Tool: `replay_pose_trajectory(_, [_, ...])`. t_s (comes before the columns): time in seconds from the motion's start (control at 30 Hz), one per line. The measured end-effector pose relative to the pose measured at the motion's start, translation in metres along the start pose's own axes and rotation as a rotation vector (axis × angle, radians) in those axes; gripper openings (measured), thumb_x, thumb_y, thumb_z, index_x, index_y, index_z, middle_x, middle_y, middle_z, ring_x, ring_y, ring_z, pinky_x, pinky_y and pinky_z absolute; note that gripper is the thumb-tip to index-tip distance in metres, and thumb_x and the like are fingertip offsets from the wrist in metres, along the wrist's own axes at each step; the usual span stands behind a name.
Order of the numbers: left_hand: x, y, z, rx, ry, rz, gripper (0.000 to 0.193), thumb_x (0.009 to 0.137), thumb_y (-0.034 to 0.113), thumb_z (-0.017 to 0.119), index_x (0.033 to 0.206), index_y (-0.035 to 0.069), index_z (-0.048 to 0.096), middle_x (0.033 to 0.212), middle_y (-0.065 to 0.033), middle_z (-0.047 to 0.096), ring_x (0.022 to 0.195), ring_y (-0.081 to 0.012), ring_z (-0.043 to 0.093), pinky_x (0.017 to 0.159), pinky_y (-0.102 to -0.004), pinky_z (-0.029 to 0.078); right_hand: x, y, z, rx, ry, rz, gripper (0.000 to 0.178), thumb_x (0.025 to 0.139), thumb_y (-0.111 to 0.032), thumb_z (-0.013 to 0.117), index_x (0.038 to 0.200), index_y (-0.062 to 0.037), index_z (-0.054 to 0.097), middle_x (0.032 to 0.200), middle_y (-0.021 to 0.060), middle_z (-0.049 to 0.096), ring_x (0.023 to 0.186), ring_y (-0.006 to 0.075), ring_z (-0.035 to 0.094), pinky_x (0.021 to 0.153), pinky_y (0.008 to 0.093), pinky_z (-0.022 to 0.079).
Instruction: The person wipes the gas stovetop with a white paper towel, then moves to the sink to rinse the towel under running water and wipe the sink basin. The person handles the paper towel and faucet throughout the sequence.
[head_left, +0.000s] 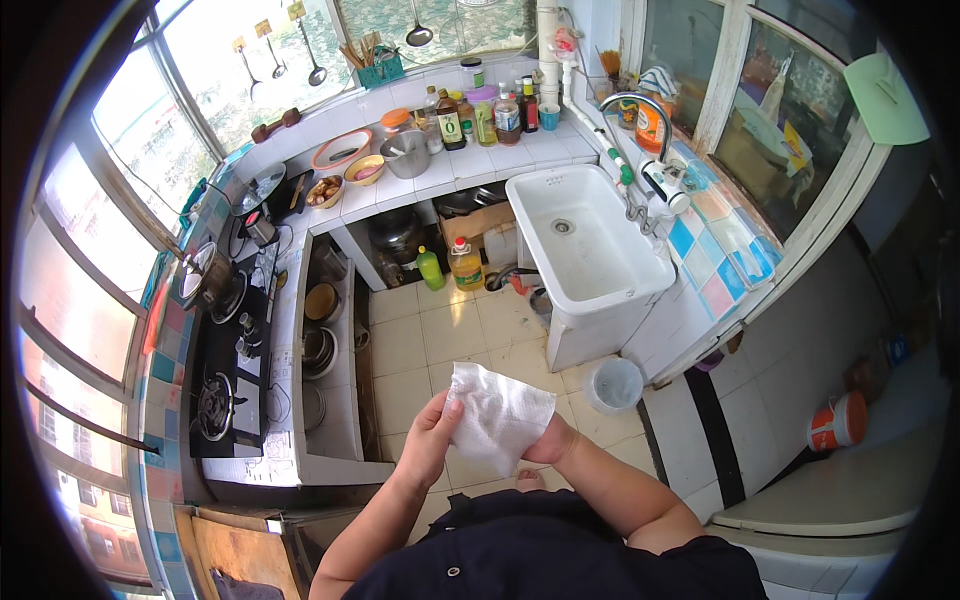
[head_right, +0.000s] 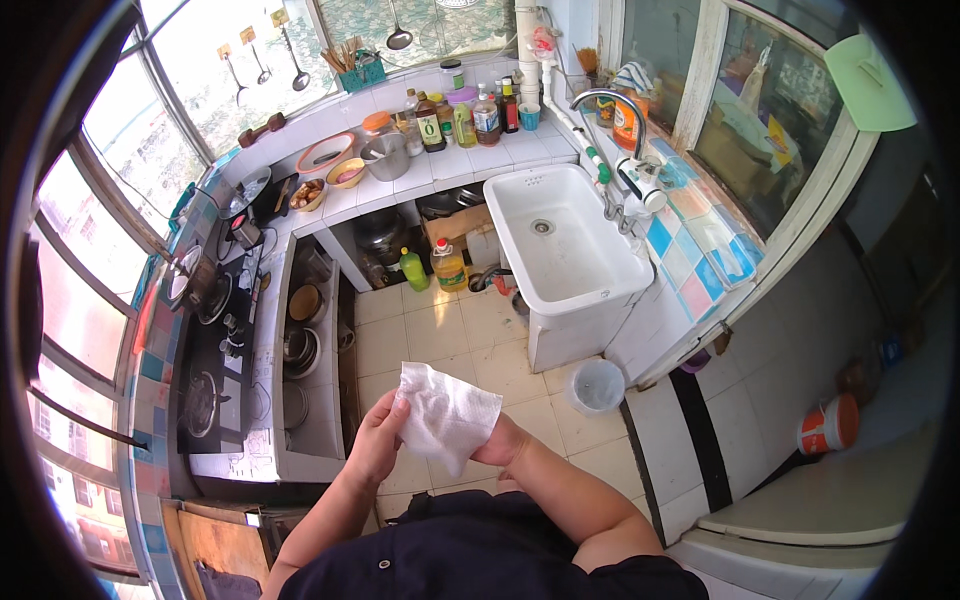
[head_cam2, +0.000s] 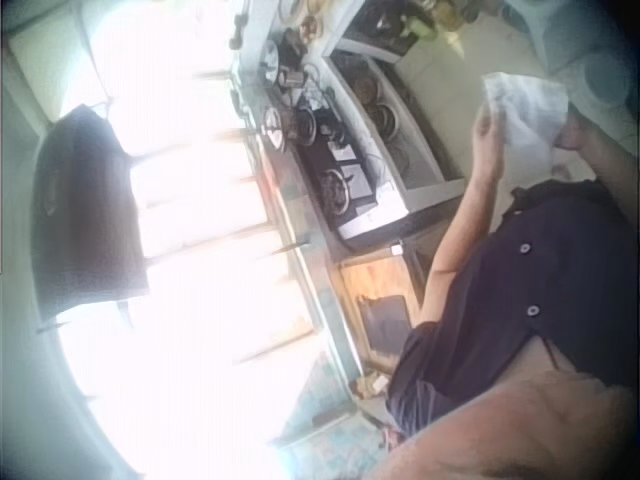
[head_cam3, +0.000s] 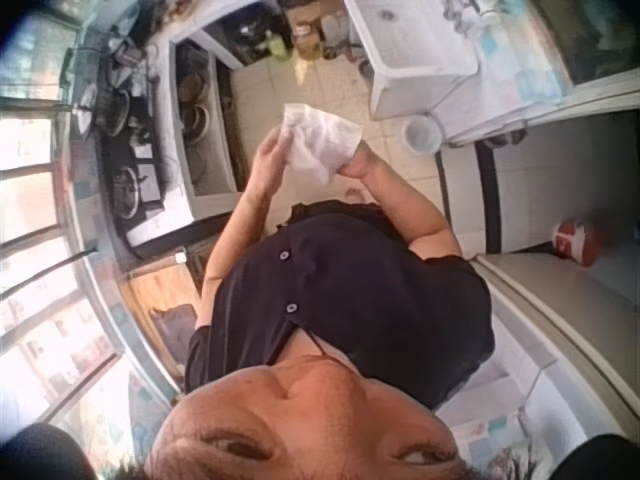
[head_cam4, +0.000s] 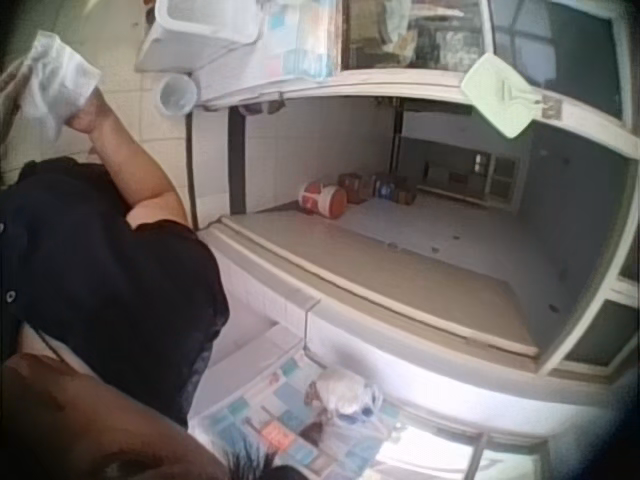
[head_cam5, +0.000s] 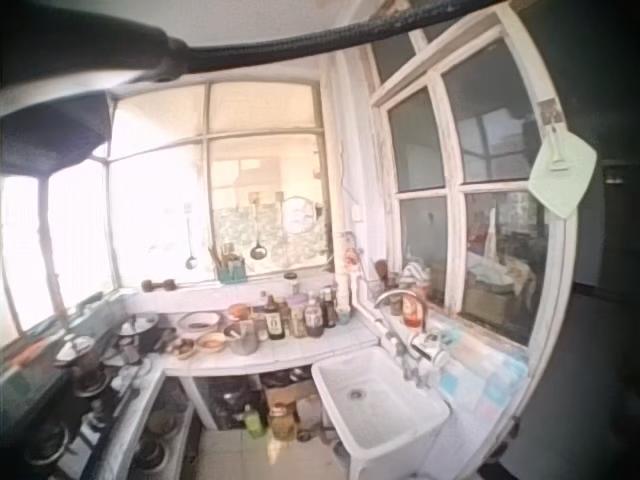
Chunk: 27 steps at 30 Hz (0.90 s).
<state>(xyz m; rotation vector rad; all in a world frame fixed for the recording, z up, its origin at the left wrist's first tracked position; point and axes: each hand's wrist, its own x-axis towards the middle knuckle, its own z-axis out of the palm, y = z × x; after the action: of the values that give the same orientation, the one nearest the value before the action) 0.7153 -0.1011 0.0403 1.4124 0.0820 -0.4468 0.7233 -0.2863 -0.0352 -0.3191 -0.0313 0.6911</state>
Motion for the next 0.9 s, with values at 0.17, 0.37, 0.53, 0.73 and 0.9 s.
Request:
replay_pose_trajectory(0.17, [0.051, 0.001, 0.031, -0.306, -0.163, -0.072, 0.033, 0.098, 0.017, 0.052, 0.128, 0.005, 0.051, 0.112, -0.0006, 0.062, 0.101, -0.0101, 0.057, 0.087, -0.0264, 0.046, -0.006, -0.046, -0.019, 0.049, 0.003, -0.065, 0.046, 0.095, -0.035, 0.050, 0.132, -0.0085, 0.048, 0.130, 0.0074, 0.056, 0.116, 0.0228, 0.056, 0.099, 0.0405, 0.045])
replay_pose_trajectory(0.37, [0.101, 0.005, 0.024, -0.166, -0.116, -0.140, 0.027, 0.096, 0.012, 0.054, 0.122, 0.004, 0.055, 0.108, 0.0003, 0.062, 0.098, -0.0094, 0.057, 0.088, -0.0267, 0.046, 0.018, -0.067, -0.029, 0.129, 0.037, -0.088, 0.050, 0.095, -0.038, 0.050, 0.135, -0.0084, 0.045, 0.133, 0.0080, 0.054, 0.119, 0.0246, 0.055, 0.100, 0.0419, 0.044])
replay_pose_trajectory(0.53, [0.153, 0.019, -0.002, -0.286, -0.140, -0.140, 0.018, 0.096, 0.012, 0.053, 0.112, 0.005, 0.058, 0.103, -0.0002, 0.062, 0.092, -0.0089, 0.058, 0.081, -0.0253, 0.047, 0.063, -0.080, -0.044, 0.211, 0.086, -0.171, 0.051, 0.096, -0.036, 0.045, 0.138, -0.0068, 0.041, 0.137, 0.0103, 0.050, 0.122, 0.0270, 0.051, 0.104, 0.0437, 0.041])
replay_pose_trajectory(0.73, [0.238, 0.048, -0.055, -0.222, -0.223, -0.191, 0.018, 0.095, 0.015, 0.055, 0.110, 0.005, 0.059, 0.097, 0.0005, 0.061, 0.087, -0.0085, 0.057, 0.079, -0.0253, 0.046, 0.135, -0.117, -0.026, 0.227, 0.095, -0.282, 0.051, 0.098, -0.033, 0.041, 0.141, -0.0063, 0.037, 0.138, 0.0117, 0.048, 0.125, 0.0282, 0.049, 0.107, 0.0441, 0.039])
replay_pose_trajectory(0.9, [0.302, 0.082, -0.098, 0.065, -0.338, -0.088, 0.022, 0.097, 0.022, 0.055, 0.110, 0.004, 0.058, 0.094, 0.0019, 0.060, 0.087, -0.0071, 0.054, 0.080, -0.0239, 0.044, 0.204, -0.135, -0.022, 0.238, 0.102, -0.390, 0.052, 0.098, -0.035, 0.041, 0.141, -0.0073, 0.038, 0.138, 0.0113, 0.048, 0.125, 0.0291, 0.049, 0.106, 0.0444, 0.039])
